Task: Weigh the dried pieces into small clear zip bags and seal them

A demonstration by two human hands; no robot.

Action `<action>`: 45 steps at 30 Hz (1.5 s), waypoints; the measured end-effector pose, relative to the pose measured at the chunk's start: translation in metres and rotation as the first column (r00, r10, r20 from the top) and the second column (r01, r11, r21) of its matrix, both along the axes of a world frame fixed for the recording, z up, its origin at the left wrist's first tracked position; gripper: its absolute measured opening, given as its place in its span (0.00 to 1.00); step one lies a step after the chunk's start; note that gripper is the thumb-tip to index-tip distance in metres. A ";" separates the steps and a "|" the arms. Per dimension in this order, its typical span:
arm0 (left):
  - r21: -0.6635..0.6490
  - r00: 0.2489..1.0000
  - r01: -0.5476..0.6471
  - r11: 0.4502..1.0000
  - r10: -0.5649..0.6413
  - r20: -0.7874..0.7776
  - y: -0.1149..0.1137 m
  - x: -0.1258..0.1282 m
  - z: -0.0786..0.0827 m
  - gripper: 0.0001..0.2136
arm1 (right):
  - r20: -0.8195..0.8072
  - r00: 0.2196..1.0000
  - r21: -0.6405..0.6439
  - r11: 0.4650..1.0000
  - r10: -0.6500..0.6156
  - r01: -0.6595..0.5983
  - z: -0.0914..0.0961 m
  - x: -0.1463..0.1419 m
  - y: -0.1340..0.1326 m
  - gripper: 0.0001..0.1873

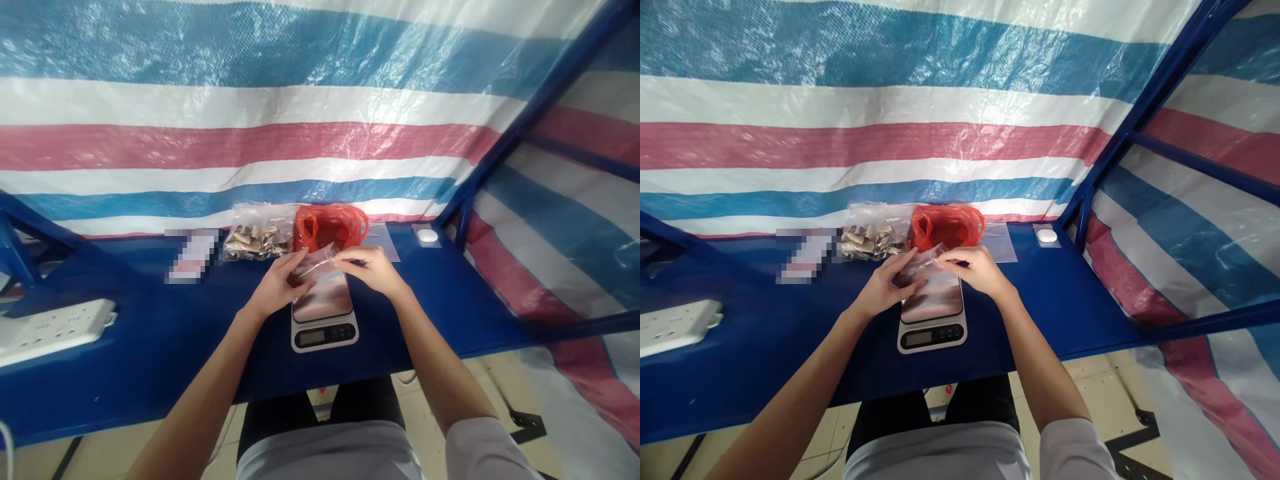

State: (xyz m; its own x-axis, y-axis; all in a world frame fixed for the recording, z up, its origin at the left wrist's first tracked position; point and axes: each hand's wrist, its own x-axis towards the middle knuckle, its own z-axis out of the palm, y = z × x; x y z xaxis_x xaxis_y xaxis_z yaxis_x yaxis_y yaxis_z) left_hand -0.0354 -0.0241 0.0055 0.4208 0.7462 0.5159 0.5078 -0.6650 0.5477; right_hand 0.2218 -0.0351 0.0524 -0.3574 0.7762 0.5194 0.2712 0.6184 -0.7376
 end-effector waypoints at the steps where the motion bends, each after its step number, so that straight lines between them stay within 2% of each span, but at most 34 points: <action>1: -0.004 1.000 -0.001 1.000 0.000 -0.016 -0.004 -0.001 0.000 0.33 | -0.022 1.000 -0.021 1.000 -0.014 0.014 -0.004 0.003 -0.004 0.08; 4: -0.033 0.998 -0.033 0.999 0.031 -0.056 -0.015 -0.004 -0.001 0.31 | -0.062 0.996 -0.126 0.990 -0.067 0.059 -0.017 0.012 -0.013 0.10; 8: -0.060 0.994 -0.074 0.996 0.069 -0.083 -0.025 -0.005 -0.004 0.28 | -0.088 0.989 -0.306 0.948 -0.116 0.084 -0.034 0.025 -0.018 0.15; 12: -0.073 0.991 -0.064 0.995 0.055 -0.121 -0.027 0.000 -0.007 0.27 | -0.141 0.980 -0.404 0.912 -0.143 0.075 -0.050 0.031 -0.014 0.19; 16: -0.079 0.989 -0.063 0.995 0.051 -0.142 -0.025 0.006 -0.010 0.27 | -0.104 0.978 -0.404 0.906 -0.182 0.126 -0.059 0.030 -0.009 0.20; 21: -0.064 0.992 -0.074 0.995 0.067 -0.106 -0.024 0.004 -0.008 0.25 | -0.026 0.992 -0.387 0.916 -0.127 0.107 -0.058 0.034 -0.012 0.19; 25: -0.027 0.983 -0.179 0.983 0.178 -0.040 -0.022 -0.012 -0.007 0.22 | -0.038 0.984 -0.418 0.898 -0.173 0.141 -0.052 0.047 -0.016 0.22; 28: -0.002 0.961 -0.265 0.964 0.264 -0.078 -0.019 -0.028 -0.010 0.22 | 0.135 0.932 -0.303 0.881 -0.336 0.362 -0.046 0.057 -0.016 0.19; 30: 0.029 0.942 -0.288 0.957 0.289 -0.169 -0.017 -0.037 -0.015 0.23 | 0.351 0.819 -0.116 0.847 -0.454 0.519 -0.043 0.058 -0.015 0.15; 32: 0.047 0.909 -0.313 0.949 0.314 -0.273 -0.017 -0.042 -0.020 0.24 | 0.522 0.697 0.057 0.835 -0.492 0.547 -0.045 0.056 -0.016 0.13; 34: 0.048 0.871 -0.340 0.939 0.334 -0.360 -0.019 -0.043 -0.026 0.25 | 0.615 0.627 0.162 0.855 -0.478 0.493 -0.052 0.050 -0.016 0.15; 36: 0.043 0.842 -0.358 0.933 0.342 -0.417 -0.022 -0.042 -0.030 0.26 | 0.665 0.585 0.208 0.867 -0.465 0.452 -0.062 0.044 -0.018 0.17; 40: 0.040 0.800 -0.369 0.929 0.339 -0.496 -0.025 -0.038 -0.030 0.27 | 0.706 0.527 0.203 0.848 -0.473 0.489 -0.080 0.038 -0.022 0.23; 45: -0.001 0.754 -0.395 0.919 0.324 -0.571 -0.024 -0.033 -0.024 0.28 | 0.739 0.508 0.158 0.847 -0.443 0.508 -0.083 0.038 -0.024 0.25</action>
